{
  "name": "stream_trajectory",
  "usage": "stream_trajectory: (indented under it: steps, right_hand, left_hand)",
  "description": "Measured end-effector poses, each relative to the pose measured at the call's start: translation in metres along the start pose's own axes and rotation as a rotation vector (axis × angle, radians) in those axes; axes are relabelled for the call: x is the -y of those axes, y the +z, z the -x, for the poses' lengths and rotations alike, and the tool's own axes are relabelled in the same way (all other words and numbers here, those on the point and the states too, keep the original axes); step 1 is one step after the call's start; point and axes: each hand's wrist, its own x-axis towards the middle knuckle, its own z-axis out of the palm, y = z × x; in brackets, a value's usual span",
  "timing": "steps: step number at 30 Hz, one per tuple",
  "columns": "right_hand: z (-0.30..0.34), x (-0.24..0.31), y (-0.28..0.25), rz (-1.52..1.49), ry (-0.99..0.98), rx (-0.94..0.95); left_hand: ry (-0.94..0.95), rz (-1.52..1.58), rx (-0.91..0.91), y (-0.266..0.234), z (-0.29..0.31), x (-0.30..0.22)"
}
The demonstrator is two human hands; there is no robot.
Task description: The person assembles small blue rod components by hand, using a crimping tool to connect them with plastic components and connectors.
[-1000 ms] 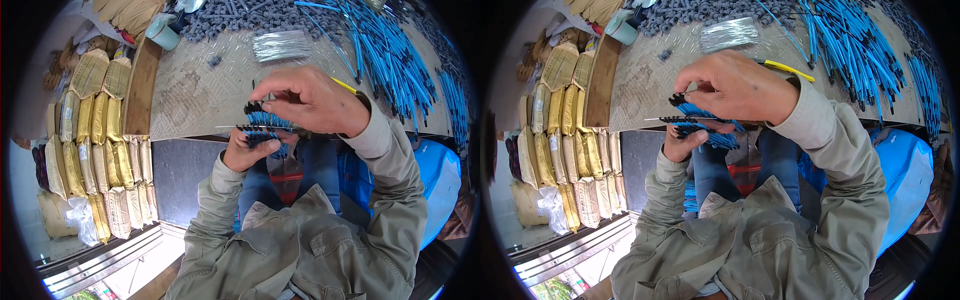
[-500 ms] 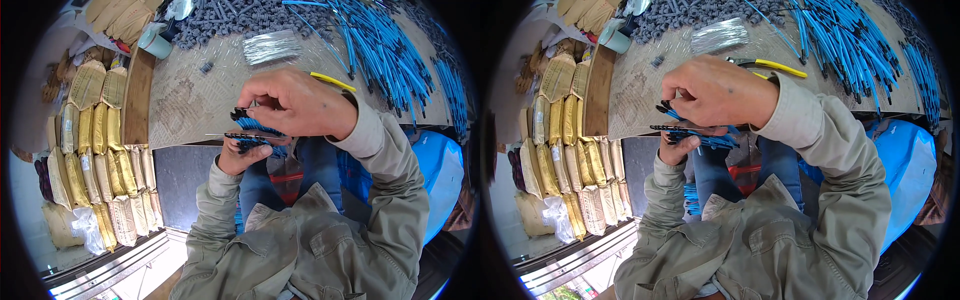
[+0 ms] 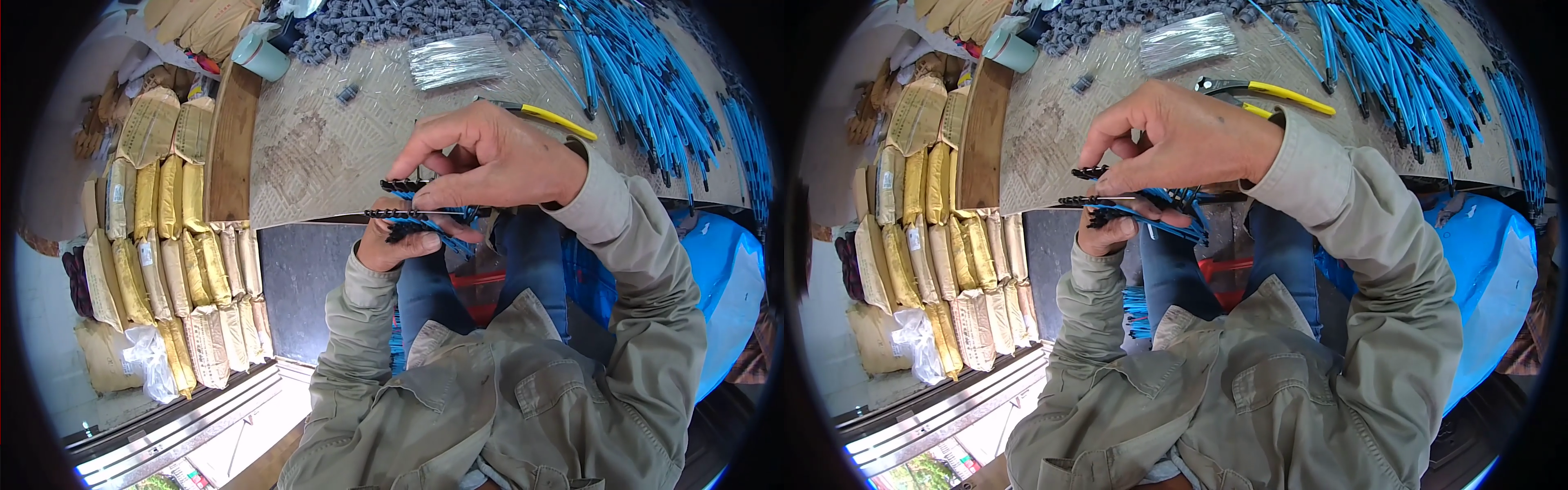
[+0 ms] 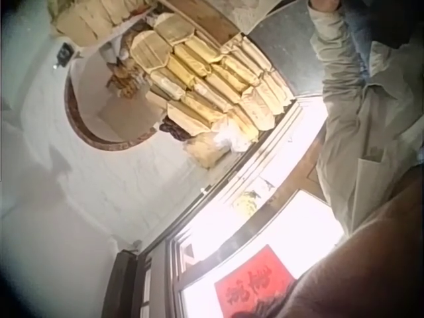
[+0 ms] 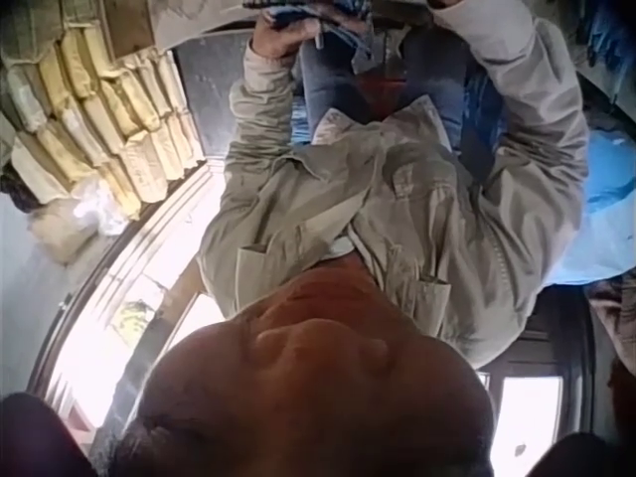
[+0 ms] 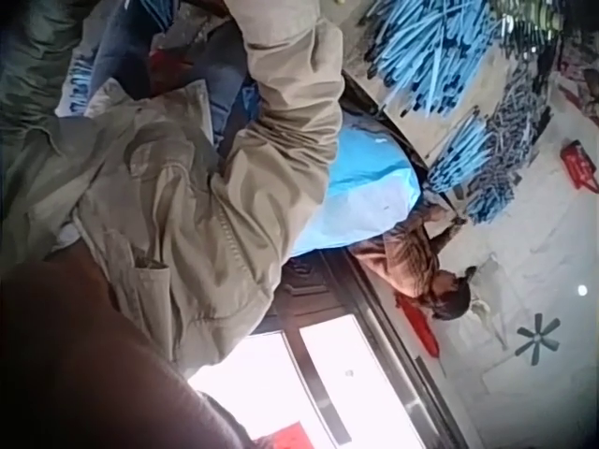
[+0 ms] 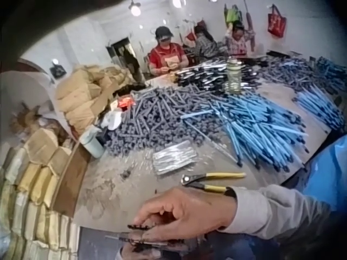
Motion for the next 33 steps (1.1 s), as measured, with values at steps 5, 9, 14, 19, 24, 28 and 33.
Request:
stream_trajectory:
  steps: [5,9,14,19,24,28,33]
  right_hand:
    - [0.001,0.003,0.006,0.217,-0.074,-0.065]
    - [0.0,0.007,0.01,0.413,-0.192,-0.121]
    - [0.001,0.009,0.016,0.514,-0.354,-0.177]
    - [-0.002,0.006,0.02,0.502,-0.313,-0.188]
    - [-0.004,-0.002,0.016,0.603,-0.409,-0.337]
    - [0.02,0.016,0.004,0.781,-0.301,-0.443]
    - [0.058,0.018,-0.001,0.736,-0.124,-0.39]
  left_hand:
    - [-0.01,-0.03,0.011,0.001,-0.001,-0.002]
    - [-0.02,-0.036,-0.033,0.003,0.003,-0.003]
    - [0.016,-0.148,-0.015,-0.007,0.008,0.002]
    - [0.03,-0.17,0.016,-0.001,0.006,-0.004]
    - [0.067,-0.321,0.071,0.008,-0.002,-0.002]
    - [-0.021,-0.296,0.03,0.014,-0.008,-0.006]
    - [-0.062,-0.273,0.009,0.015,-0.011,-0.006]
